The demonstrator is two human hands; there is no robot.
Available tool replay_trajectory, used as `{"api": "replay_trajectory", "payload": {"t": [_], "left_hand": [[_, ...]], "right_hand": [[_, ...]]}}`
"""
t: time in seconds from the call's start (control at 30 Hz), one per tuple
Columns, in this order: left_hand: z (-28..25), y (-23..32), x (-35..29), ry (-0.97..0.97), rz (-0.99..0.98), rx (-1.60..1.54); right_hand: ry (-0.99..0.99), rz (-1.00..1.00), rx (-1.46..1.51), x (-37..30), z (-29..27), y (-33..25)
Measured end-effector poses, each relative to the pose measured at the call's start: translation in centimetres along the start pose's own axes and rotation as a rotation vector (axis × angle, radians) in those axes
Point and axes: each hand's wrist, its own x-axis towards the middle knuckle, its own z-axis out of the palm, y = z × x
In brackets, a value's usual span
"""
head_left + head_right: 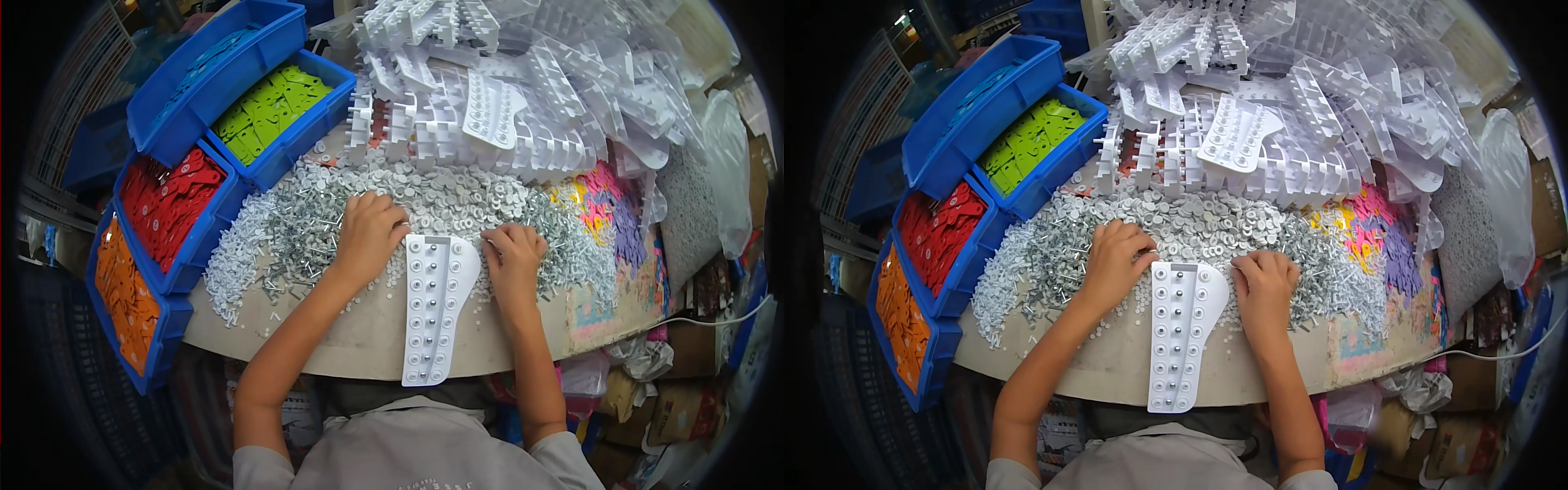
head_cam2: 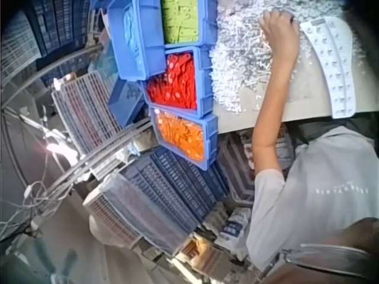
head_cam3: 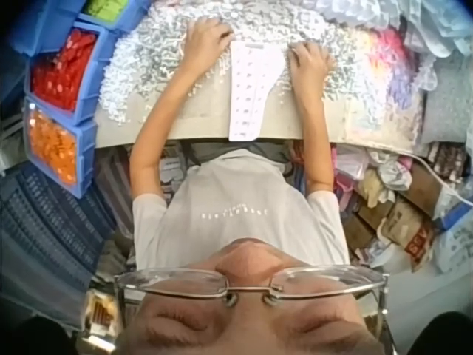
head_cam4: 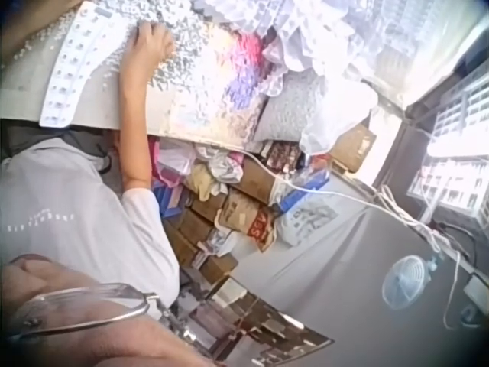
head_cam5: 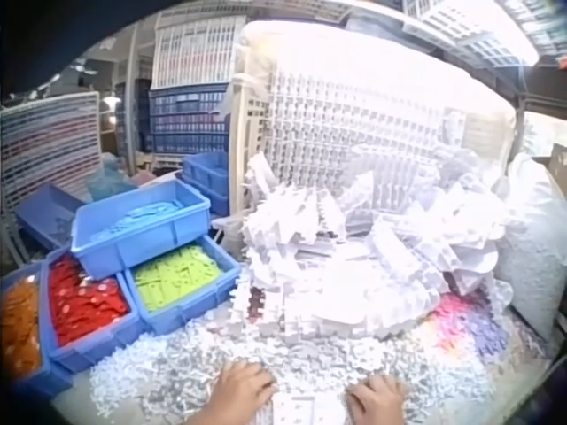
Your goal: Assembling a colorful toy percussion instrument by inserting small circular keys into a white plastic frame.
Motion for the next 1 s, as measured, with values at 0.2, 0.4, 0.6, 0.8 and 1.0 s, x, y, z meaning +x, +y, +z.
{"api": "replay_trajectory", "payload": {"t": [0.2,0.4,0.6,0.8,1.0], "left_hand": [[-1.1,-0.1,-0.4,0.061,-0.018,0.006],[-2.0,0.2,-0.4,0.067,0.000,0.031],[-2.3,0.8,-0.5,-0.020,-0.090,-0.049],[-2.4,0.4,-0.7,-0.015,0.007,-0.099],[-2.8,0.5,-1.2,0.025,-0.069,-0.258]], "right_hand": [[-0.067,-0.023,0.007,0.4,0.6,0.5],[-0.136,-0.029,-0.029,0.3,0.4,0.0],[-0.173,-0.018,0.002,0.1,0.7,0.0],[-0.100,-0.016,0.068,-0.8,-0.3,0.0],[-0.140,-0.015,0.046,-1.8,-1.4,0.3]]}}
